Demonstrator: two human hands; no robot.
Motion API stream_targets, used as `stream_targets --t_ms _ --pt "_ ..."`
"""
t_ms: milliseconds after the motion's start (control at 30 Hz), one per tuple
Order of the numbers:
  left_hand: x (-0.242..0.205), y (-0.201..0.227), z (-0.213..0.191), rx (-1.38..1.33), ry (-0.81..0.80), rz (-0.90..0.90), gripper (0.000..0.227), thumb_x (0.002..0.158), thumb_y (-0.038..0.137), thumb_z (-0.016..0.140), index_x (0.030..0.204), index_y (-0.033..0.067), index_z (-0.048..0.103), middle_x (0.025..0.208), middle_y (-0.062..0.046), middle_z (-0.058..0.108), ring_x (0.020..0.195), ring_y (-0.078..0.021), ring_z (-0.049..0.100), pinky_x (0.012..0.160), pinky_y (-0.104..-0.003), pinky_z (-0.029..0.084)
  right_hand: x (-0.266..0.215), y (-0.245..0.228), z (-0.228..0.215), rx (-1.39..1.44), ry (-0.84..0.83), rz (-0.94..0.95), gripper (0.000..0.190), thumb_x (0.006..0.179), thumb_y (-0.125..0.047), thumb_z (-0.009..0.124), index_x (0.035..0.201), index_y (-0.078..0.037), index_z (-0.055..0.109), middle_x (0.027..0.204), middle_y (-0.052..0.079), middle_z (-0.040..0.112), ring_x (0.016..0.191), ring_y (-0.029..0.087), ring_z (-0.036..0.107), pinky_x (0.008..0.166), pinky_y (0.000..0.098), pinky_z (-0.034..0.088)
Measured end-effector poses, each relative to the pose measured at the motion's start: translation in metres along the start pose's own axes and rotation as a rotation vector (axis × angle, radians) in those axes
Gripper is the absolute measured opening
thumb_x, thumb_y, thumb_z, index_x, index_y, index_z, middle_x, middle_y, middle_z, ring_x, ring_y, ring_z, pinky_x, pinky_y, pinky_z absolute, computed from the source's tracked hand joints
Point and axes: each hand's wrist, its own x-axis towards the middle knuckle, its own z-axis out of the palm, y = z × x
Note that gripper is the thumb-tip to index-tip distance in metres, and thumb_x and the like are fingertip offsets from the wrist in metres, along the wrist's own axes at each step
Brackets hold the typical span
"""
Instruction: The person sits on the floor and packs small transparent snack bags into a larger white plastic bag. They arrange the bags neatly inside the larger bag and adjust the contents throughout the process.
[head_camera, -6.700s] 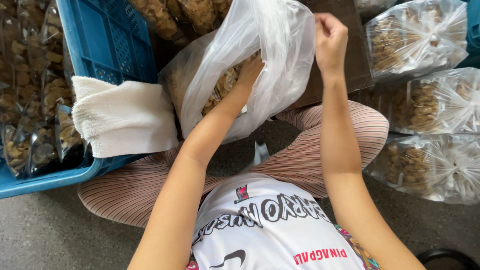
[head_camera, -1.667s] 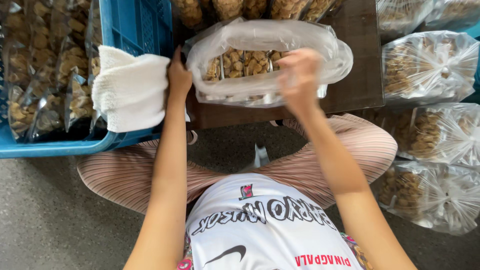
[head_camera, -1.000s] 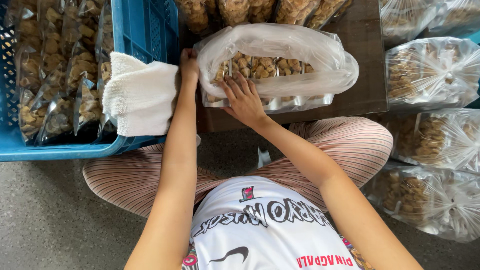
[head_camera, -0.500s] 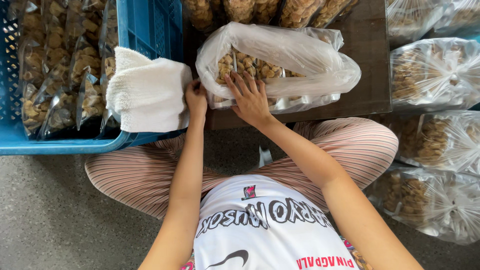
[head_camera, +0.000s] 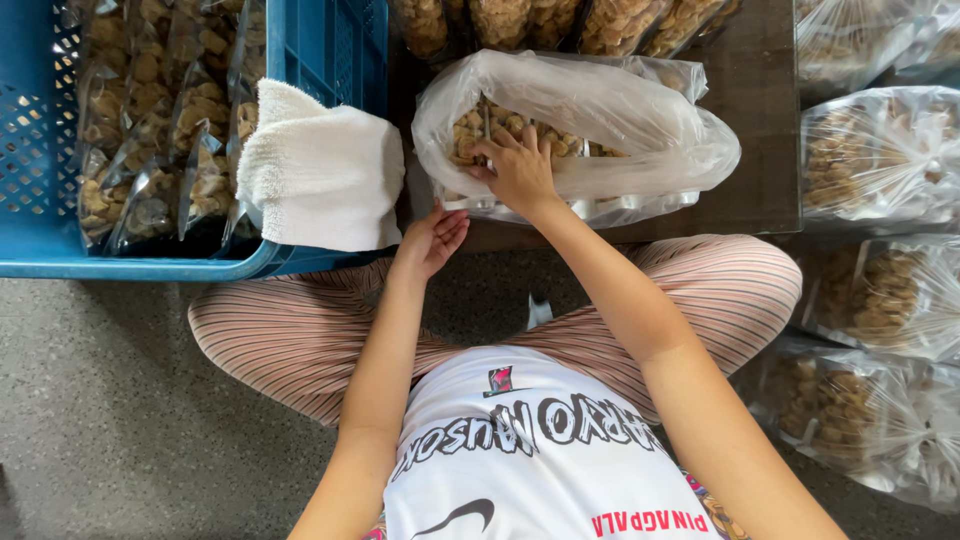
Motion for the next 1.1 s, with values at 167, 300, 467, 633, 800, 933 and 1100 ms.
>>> stream_targets --t_ms 167,300,467,633,800,933,1100 --pt "-0.014 -0.004 0.023 0.169 0.03 0.178 0.025 0.104 0.022 0.059 0.097 -0.0006 0.067 0.082 -0.005 0.07 0.083 -0.0215 0.074 0.081 -0.036 0.062 0.005 0.002 -0.008 0.047 -0.075 0.079 0.058 0.07 -0.044 0.088 0.121 -0.026 0.068 0.132 0.001 0.06 0.13 0.035 0.042 0.105 0.058 0.032" --pt "-0.027 0.002 0.045 0.161 -0.017 0.185 0.027 0.107 0.024 0.058 0.091 0.0032 0.065 0.072 0.001 0.065 0.078 -0.0166 0.071 0.076 -0.032 0.06 0.005 -0.002 -0.002 0.009 -0.045 0.092 0.052 0.071 -0.035 0.087 0.118 -0.025 0.069 0.133 0.003 0.059 0.129 0.036 0.042 0.102 0.06 0.031" --pt "-0.032 0.018 0.054 0.34 -0.08 0.202 0.025 0.106 0.025 0.057 0.092 0.0054 0.065 0.071 0.002 0.063 0.075 -0.0163 0.07 0.074 -0.031 0.059 0.004 0.004 0.005 0.006 -0.032 0.111 0.037 0.083 -0.031 0.079 0.12 -0.03 0.072 0.134 -0.003 0.062 0.131 0.032 0.045 0.108 0.0582 0.032" --pt "-0.035 0.036 0.046 0.21 -0.102 0.114 0.025 0.106 0.026 0.057 0.102 0.0038 0.067 0.082 -0.001 0.071 0.081 -0.0178 0.071 0.079 -0.032 0.06 0.0 0.006 0.011 0.031 -0.091 0.005 0.038 0.095 -0.033 0.071 0.133 -0.035 0.067 0.138 0.001 0.059 0.134 0.038 0.039 0.109 0.0656 0.023" --pt "-0.06 0.05 0.077 0.784 0.111 0.309 0.04 0.104 0.039 0.051 0.109 0.0047 0.071 0.084 -0.003 0.076 0.079 -0.0178 0.074 0.071 -0.032 0.058 -0.01 0.029 -0.032 0.352 0.002 -0.271 0.051 0.106 -0.026 0.064 0.154 -0.013 0.054 0.152 0.02 0.047 0.142 0.039 0.035 0.114 0.0681 0.012" --pt "-0.086 0.067 0.101 1.291 0.462 0.755 0.049 0.104 0.048 0.058 0.1 0.0004 0.07 0.077 -0.01 0.072 0.074 -0.024 0.073 0.069 -0.037 0.056 -0.053 0.088 -0.104 -0.043 0.311 0.073 0.033 0.107 -0.034 0.07 0.133 -0.014 0.07 0.145 0.006 0.06 0.139 0.026 0.056 0.12 0.0495 0.044" --pt "-0.047 0.08 0.11 1.304 0.527 0.649 0.051 0.097 0.048 0.068 0.105 -0.0013 0.06 0.076 -0.014 0.068 0.068 -0.0272 0.071 0.064 -0.041 0.059 -0.093 0.162 -0.128 -0.249 0.099 0.633 0.067 0.085 -0.061 0.082 0.12 -0.005 0.07 0.117 0.023 0.063 0.109 0.042 0.059 0.085 0.0578 0.048"
